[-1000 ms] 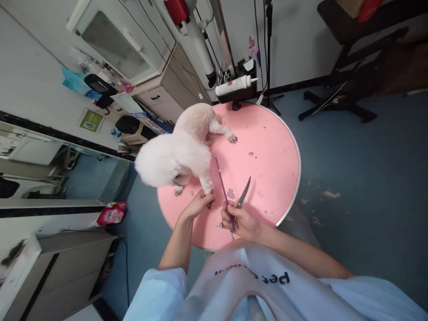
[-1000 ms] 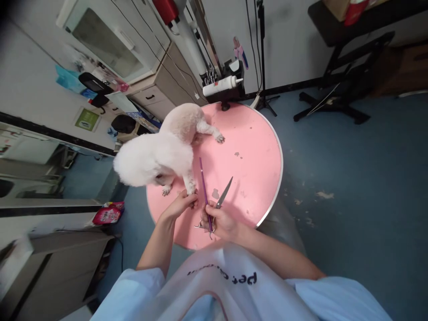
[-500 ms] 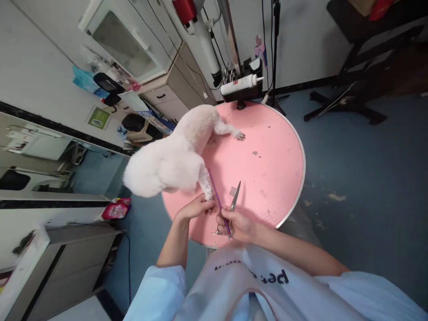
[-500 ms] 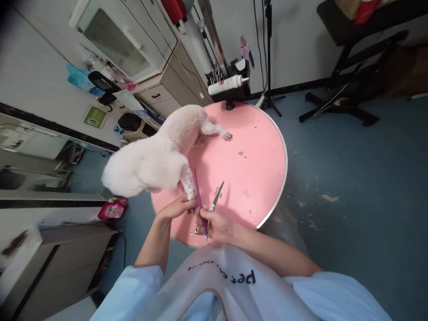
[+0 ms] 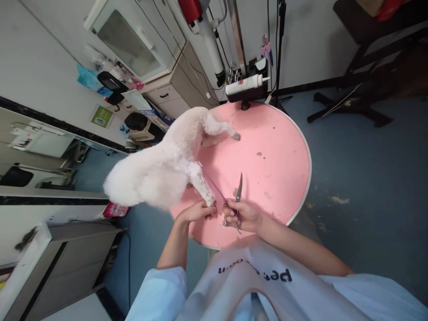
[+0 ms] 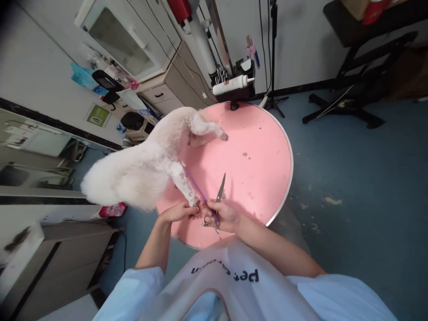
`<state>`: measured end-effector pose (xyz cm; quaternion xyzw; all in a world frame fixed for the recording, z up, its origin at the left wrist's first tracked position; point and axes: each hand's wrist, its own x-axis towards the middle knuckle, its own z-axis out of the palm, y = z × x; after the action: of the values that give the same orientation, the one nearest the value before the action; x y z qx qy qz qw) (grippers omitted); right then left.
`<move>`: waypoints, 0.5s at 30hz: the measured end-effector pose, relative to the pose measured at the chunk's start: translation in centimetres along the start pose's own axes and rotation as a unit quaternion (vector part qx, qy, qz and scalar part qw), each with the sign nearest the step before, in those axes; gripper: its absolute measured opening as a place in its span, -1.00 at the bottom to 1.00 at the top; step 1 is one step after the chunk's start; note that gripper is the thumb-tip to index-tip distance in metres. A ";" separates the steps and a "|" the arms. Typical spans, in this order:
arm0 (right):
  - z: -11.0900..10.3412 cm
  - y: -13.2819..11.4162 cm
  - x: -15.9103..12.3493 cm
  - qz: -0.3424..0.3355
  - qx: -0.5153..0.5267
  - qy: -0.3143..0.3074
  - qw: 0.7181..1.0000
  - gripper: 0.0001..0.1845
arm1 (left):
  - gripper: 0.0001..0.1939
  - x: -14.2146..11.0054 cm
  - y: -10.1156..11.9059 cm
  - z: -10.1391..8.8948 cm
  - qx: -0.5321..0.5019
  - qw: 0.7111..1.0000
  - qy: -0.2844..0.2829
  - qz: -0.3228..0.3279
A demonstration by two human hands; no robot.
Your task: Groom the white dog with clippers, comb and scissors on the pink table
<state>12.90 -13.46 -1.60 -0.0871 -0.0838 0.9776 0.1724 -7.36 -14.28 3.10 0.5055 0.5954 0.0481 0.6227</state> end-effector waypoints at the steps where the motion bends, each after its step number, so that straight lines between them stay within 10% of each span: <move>1: -0.2 0.1 0.1 0.004 0.001 0.030 1.000 -0.79 | -0.76 0.1 -0.3 0.2 -0.005 1.000 -0.001 -0.001; 15: -0.7 -0.4 -1.2 -0.057 0.051 -0.015 0.997 -0.73 | -0.76 1.0 -0.3 -0.2 -0.031 0.999 0.026 0.031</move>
<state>14.28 -13.37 -2.07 -0.0591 -0.0415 0.9703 0.2307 -7.44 -13.63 2.25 0.5028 0.5931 0.0992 0.6210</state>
